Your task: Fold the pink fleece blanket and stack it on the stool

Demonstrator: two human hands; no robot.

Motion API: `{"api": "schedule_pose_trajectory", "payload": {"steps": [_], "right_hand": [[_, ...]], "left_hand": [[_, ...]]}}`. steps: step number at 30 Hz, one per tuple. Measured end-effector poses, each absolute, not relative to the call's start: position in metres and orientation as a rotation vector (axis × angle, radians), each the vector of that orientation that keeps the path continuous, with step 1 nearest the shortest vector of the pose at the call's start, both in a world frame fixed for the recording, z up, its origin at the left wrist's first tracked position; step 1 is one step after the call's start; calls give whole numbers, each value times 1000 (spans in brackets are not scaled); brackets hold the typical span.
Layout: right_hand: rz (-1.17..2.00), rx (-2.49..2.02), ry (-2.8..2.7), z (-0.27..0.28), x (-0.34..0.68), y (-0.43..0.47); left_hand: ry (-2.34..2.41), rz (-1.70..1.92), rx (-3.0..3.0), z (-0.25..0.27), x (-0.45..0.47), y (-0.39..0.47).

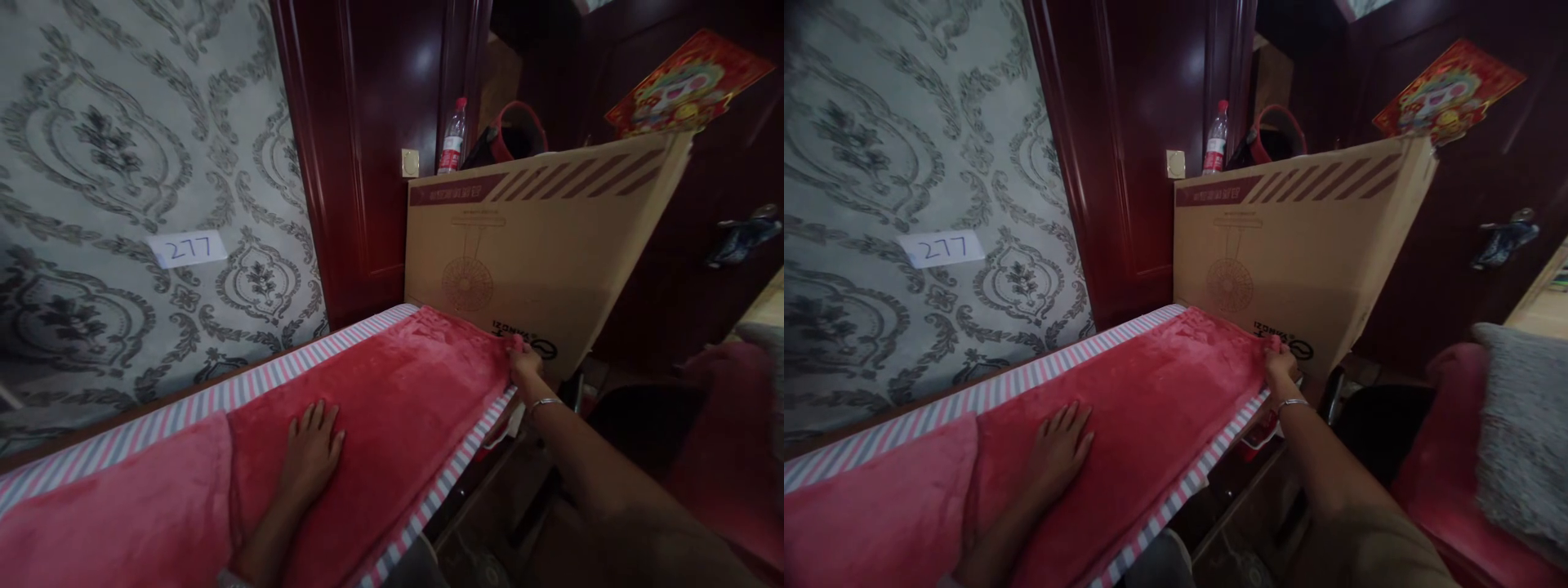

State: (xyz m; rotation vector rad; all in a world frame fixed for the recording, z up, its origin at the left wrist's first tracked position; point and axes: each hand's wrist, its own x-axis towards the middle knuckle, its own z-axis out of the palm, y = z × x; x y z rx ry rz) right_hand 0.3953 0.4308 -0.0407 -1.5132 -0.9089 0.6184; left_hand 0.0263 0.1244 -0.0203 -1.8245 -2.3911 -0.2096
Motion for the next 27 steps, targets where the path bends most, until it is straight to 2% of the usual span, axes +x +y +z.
{"api": "schedule_pose_trajectory", "payload": {"steps": [3,6,9,13,16,18,21,27], "right_hand": [[591,-1608,-861,-34,394,424],[546,-1601,-900,-18,385,419],[494,-1492,-1051,7,362,411],[409,-1174,-1373,32,317,376],[205,-704,-1755,23,289,319],[147,-533,-1920,3,281,275],[189,-319,-2097,-34,283,221],[213,-264,-2179,-73,294,188]], "left_hand": [[-2385,-315,-1834,-25,22,125],[-2354,-652,-1892,-33,14,127],[-2272,-1283,-2013,-39,9,131],[-2202,-2318,-1997,-35,9,132],[-2047,-3052,-1675,-30,8,131],[-1912,-3374,-1453,-28,4,131],[-1842,-3643,-1174,-26,-1,132],[-1808,-3765,-1092,-26,1,132]]}}
